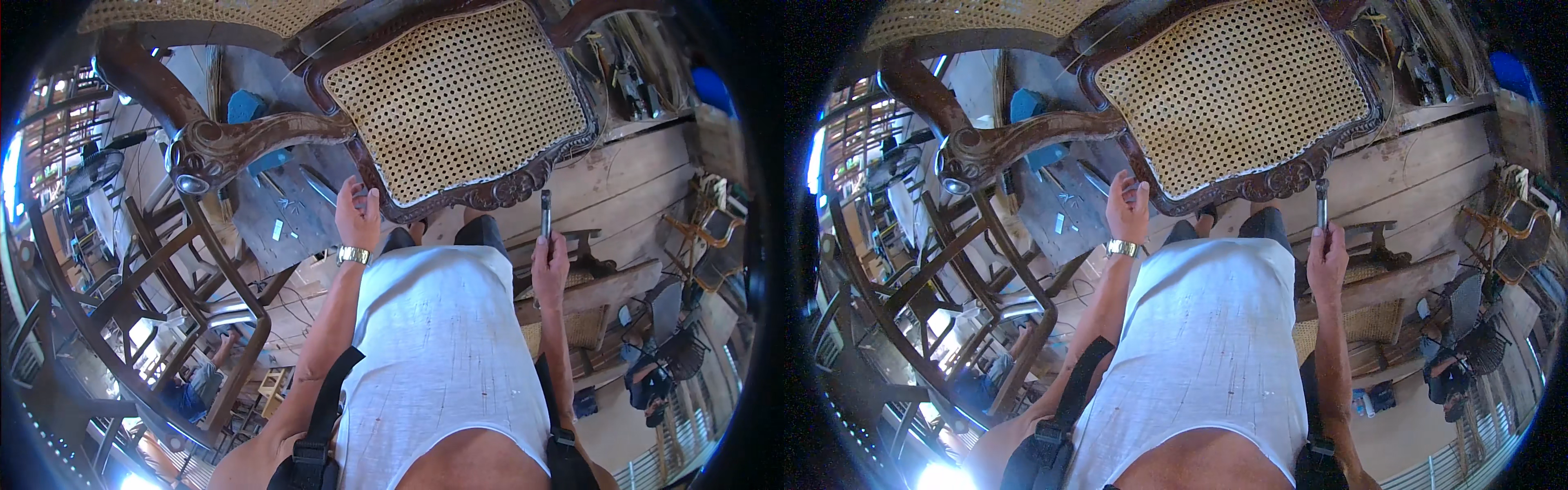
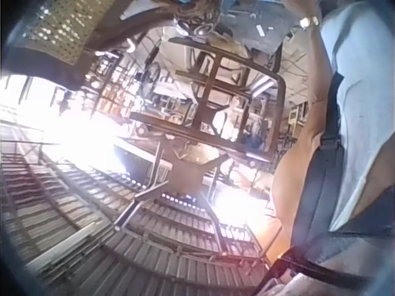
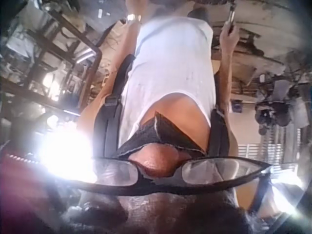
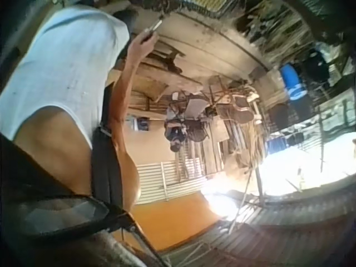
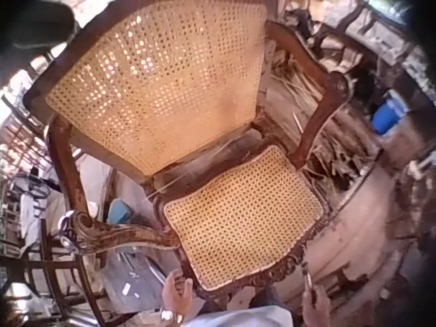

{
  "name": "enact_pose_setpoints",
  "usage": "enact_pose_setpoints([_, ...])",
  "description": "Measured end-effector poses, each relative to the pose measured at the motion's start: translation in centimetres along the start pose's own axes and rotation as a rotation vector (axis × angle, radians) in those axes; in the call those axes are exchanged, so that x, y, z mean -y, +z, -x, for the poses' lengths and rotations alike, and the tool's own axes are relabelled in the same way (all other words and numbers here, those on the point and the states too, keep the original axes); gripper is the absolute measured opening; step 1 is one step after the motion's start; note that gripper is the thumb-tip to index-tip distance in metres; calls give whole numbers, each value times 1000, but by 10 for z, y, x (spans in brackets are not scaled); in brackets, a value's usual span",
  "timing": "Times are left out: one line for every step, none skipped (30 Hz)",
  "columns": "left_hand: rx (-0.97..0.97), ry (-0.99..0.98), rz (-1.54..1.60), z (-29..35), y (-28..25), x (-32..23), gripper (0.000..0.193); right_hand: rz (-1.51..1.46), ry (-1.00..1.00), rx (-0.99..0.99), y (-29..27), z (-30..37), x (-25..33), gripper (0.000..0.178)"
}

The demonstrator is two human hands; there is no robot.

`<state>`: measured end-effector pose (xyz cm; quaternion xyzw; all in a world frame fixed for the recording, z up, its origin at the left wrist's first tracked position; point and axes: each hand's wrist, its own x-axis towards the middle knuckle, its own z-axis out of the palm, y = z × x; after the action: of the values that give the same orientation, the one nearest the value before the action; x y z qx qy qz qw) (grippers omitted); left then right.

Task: Hammering rattan weaving into a wooden chair frame.

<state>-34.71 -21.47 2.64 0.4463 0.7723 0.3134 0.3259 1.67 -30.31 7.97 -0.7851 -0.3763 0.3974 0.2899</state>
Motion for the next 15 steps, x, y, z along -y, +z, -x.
enact_pose_setpoints([8, 1, -1, 3, -1, 3, 52, -1, -4, 0, 0, 1, -1, 23])
enact_pose_setpoints([7, 5, 0, 4, -3, 7, 52, -2, -8, 0, 0, 2, -1, 24])
enact_pose_setpoints([5, 15, -6, 5, -6, 12, 52, -3, -11, -2, 0, 3, -3, 24])
enact_pose_setpoints([3, 26, -12, 5, -9, 16, 51, -7, -4, -7, 1, 4, -5, 24])
enact_pose_setpoints([2, 29, -10, 5, -12, 21, 51, -12, 4, -11, 2, 5, -7, 24])
enact_pose_setpoints([-7, 8, 7, 6, -16, 24, 51, -12, 0, -11, 3, 6, -8, 24])
enact_pose_setpoints([-15, -14, 24, 5, -20, 28, 50, -5, -16, -16, 3, 7, -9, 24])
enact_pose_setpoints([-18, -13, 26, 5, -25, 31, 50, 2, -31, -22, 4, 8, -9, 24])
enact_pose_setpoints([-38, -19, 9, 3, -30, 32, 49, 2, -35, -22, 5, 10, -9, 24])
enact_pose_setpoints([-58, -26, -8, 2, -35, 33, 48, 25, -42, -26, 6, 11, -9, 24])
enact_pose_setpoints([-59, -25, -5, 0, -39, 35, 48, 48, -49, -31, 6, 12, -9, 25])
enact_pose_setpoints([-71, -38, -21, -1, -44, 33, 47, 50, -52, -33, 7, 14, -9, 25])
enact_pose_setpoints([-82, -51, -37, -2, -49, 34, 46, 54, -59, -41, 8, 15, -10, 25])
enact_pose_setpoints([-80, -32, -25, -5, -51, 40, 43, 59, -65, -51, 9, 17, -10, 24])
enact_pose_setpoints([-81, -30, -21, -7, -54, 38, 43, 60, -69, -53, 9, 19, -10, 24])
